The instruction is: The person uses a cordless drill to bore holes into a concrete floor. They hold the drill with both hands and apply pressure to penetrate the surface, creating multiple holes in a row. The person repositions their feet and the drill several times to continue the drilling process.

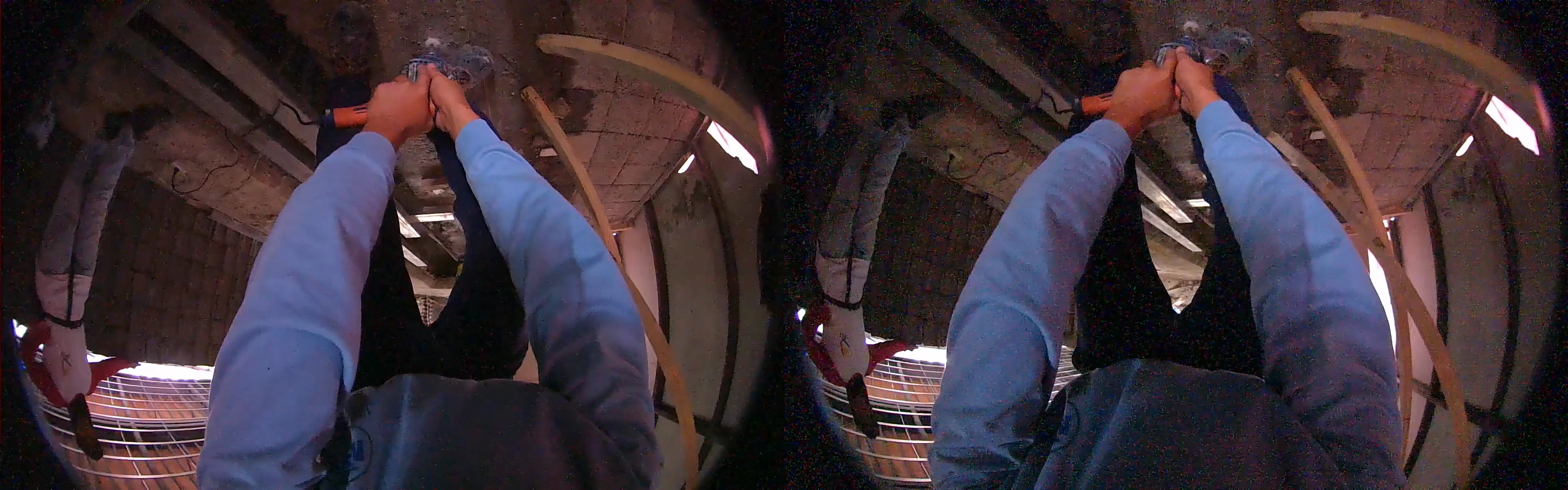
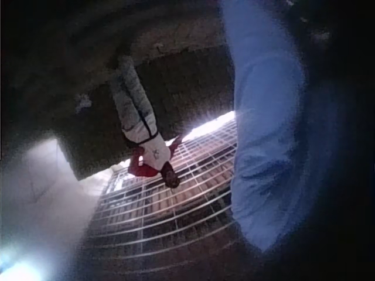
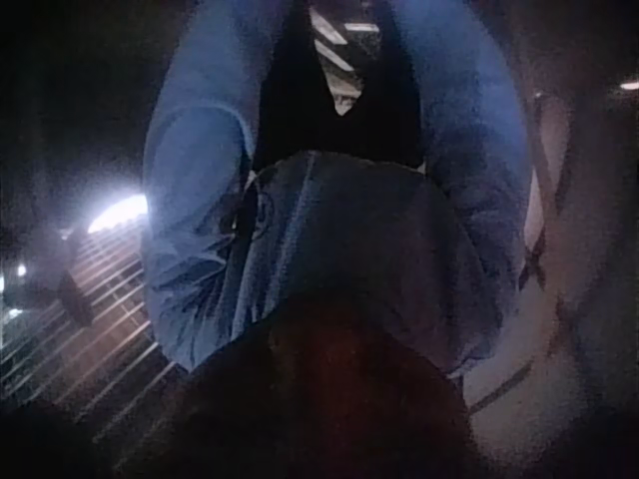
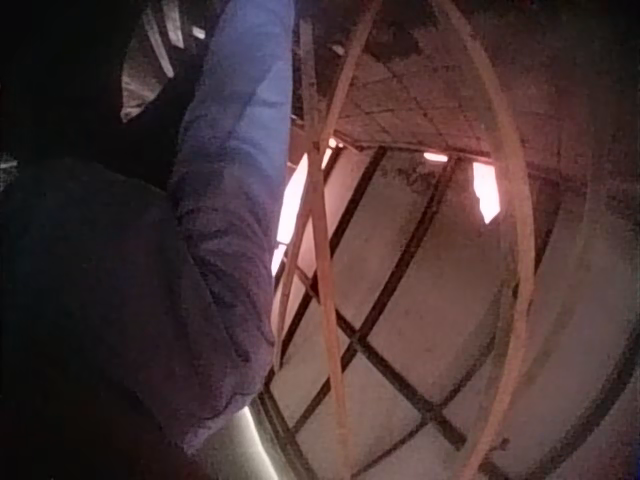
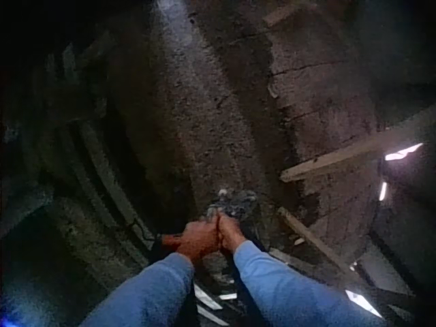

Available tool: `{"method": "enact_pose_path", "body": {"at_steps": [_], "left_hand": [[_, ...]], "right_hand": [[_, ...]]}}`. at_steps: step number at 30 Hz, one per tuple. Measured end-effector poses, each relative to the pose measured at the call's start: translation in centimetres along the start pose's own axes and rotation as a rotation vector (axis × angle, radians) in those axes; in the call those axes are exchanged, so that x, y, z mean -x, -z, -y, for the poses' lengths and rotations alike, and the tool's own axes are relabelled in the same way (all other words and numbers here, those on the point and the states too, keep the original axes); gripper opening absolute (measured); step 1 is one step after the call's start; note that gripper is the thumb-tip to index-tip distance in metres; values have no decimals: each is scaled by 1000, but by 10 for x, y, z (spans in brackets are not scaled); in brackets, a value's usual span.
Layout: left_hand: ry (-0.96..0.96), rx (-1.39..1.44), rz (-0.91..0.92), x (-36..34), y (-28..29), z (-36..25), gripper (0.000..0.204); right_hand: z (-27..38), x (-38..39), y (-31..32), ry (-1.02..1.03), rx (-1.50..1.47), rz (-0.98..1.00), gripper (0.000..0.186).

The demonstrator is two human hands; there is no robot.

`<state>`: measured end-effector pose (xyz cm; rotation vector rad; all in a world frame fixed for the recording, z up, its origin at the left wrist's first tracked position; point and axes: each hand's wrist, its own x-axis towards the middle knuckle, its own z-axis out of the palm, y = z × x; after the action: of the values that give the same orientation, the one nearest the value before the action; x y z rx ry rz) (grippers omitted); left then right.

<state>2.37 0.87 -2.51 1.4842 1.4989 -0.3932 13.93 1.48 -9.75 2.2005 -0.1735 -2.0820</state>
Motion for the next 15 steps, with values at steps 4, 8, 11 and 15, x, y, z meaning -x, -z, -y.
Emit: {"method": "enact_pose_path", "body": {"at_steps": [4,8,11,15], "left_hand": [[-5,-11,-25,-1,-5,0,74],[1,-32,-25,-2,-5,2,75],[9,-17,-11,-2,-4,4,74],[18,-23,1,-2,-5,5,74]], "right_hand": [[1,2,-5,-10,-65,-22,53],[4,4,-7,-22,-64,-70,56],[5,7,-7,-29,8,-89,58],[3,6,-8,26,-71,-50,55]]}}
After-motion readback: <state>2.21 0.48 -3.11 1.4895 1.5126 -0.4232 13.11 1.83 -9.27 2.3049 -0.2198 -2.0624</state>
